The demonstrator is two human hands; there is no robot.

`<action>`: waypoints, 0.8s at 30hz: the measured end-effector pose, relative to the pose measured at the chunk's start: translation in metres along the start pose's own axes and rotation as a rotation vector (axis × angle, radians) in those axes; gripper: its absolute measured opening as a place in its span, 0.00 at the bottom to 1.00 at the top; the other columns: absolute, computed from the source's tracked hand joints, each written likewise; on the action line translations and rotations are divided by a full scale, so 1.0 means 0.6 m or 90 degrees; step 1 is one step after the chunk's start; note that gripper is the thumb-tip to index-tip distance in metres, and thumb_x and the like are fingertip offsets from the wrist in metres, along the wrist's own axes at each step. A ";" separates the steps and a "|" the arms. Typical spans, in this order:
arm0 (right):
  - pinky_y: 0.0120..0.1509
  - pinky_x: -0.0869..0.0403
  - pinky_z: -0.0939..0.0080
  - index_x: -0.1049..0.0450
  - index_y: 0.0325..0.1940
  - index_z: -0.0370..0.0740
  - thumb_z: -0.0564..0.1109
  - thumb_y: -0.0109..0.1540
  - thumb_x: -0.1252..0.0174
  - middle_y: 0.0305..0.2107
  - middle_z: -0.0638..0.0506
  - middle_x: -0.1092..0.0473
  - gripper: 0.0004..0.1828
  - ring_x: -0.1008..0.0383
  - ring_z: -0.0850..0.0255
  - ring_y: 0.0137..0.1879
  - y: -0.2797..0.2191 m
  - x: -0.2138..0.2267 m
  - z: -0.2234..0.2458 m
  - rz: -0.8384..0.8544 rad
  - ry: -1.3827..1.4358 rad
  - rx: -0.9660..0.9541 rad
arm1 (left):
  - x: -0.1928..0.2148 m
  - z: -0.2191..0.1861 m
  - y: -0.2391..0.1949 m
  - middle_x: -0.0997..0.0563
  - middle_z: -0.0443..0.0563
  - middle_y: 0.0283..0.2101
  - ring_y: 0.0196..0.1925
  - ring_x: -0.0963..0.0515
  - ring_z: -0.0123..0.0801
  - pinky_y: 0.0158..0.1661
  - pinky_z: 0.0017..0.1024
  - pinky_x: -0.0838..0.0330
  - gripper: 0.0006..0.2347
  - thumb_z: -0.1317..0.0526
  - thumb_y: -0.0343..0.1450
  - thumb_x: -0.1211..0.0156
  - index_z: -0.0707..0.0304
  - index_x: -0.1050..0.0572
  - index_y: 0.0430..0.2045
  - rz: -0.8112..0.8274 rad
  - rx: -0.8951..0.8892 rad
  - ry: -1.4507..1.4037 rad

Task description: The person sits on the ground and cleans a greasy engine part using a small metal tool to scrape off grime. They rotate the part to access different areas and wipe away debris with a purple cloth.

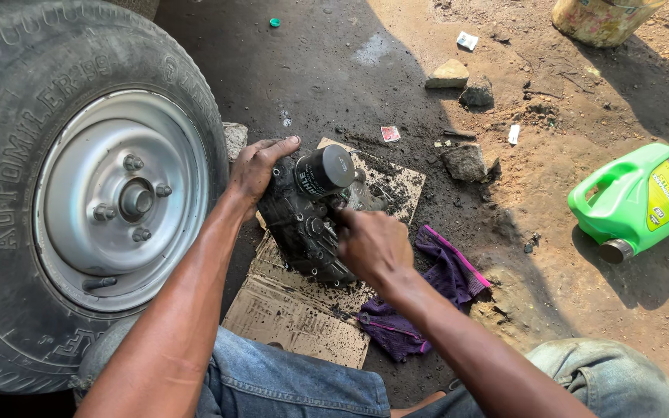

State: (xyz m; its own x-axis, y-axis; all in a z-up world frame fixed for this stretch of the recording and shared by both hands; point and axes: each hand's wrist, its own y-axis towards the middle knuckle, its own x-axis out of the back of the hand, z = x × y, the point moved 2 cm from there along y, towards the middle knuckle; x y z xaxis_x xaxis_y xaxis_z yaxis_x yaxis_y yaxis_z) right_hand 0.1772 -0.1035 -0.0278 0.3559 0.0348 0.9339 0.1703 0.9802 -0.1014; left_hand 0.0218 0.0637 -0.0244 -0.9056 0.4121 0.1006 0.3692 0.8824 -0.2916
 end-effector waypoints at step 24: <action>0.14 0.35 0.66 0.18 0.46 0.46 0.45 0.67 0.46 0.22 0.52 0.23 0.10 0.30 0.67 0.17 0.011 -0.118 -0.109 -0.298 0.092 0.218 | 0.007 0.003 -0.004 0.22 0.78 0.50 0.46 0.15 0.54 0.44 0.38 0.18 0.39 0.42 0.59 0.40 0.81 0.32 0.57 -0.031 0.003 0.065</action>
State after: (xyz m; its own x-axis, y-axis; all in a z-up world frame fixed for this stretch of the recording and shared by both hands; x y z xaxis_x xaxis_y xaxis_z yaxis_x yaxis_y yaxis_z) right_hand 0.2133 -0.1120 -0.1174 0.4404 -0.4191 0.7940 0.0419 0.8930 0.4481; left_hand 0.0167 0.0629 -0.0250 -0.8964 0.3901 0.2104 0.3242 0.9008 -0.2891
